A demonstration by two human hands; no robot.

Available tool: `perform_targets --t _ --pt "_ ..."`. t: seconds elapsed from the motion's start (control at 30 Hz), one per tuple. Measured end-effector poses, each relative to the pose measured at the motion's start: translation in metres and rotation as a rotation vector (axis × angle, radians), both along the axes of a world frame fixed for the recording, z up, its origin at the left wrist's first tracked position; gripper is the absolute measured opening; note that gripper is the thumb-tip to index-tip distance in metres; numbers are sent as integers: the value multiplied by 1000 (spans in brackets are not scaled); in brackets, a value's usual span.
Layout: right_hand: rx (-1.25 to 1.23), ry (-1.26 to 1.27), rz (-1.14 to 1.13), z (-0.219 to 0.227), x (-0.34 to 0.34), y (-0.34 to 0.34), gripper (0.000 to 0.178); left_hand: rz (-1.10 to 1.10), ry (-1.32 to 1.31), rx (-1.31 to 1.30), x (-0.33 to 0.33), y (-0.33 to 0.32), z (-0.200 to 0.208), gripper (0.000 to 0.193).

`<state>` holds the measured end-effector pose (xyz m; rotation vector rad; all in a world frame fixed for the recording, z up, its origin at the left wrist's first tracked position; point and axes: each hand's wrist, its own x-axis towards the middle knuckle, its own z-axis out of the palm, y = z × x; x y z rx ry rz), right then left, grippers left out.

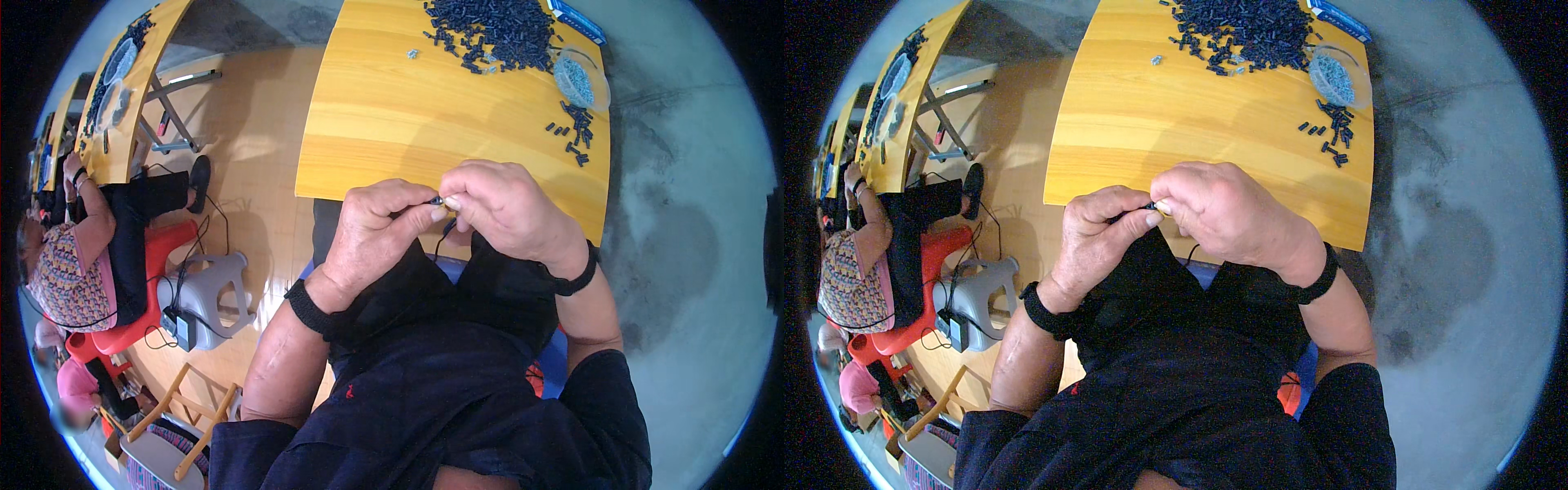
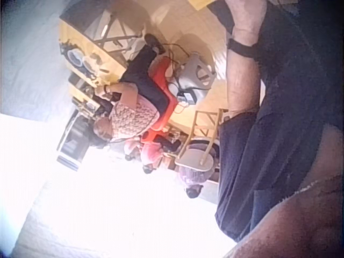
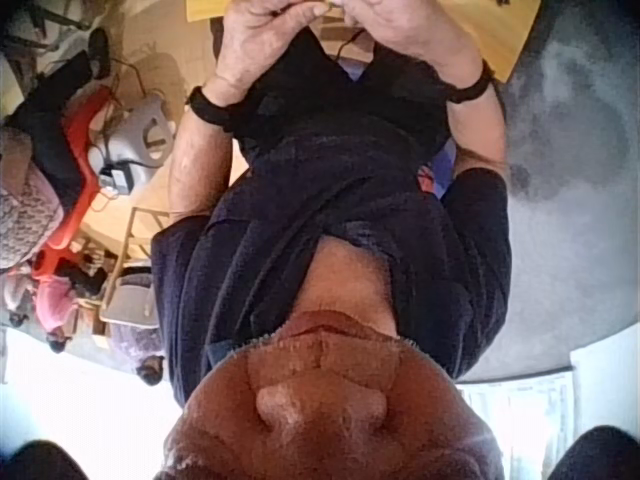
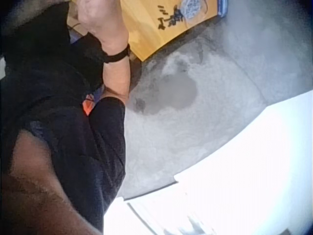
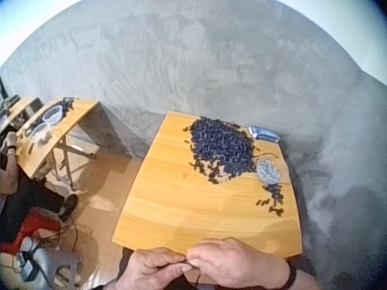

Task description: Joining small blue plastic connectors together.

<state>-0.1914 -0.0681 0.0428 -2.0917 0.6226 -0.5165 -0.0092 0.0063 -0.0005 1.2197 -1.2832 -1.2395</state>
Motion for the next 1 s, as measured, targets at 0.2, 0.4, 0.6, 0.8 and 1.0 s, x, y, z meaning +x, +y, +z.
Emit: perform_targets --t 0.2,0.4,0.6,0.8,1.0 --pt "166 49 -43 3 1 -2 8 9 39 6 0 -1 0 12" --pt "361 -45 -153 0 -1 -5 9 60 141 165 0 1 3 14" --pt "491 -16 -244 -2 -1 -5 7 106 354 169 -4 1 4 13" --pt "351 -93 -189 -7 3 0 5 166 240 212 -4 2 -1 14" --pt "253 -76 -156 -10 5 0 12 122 370 233 -5 2 -1 13"
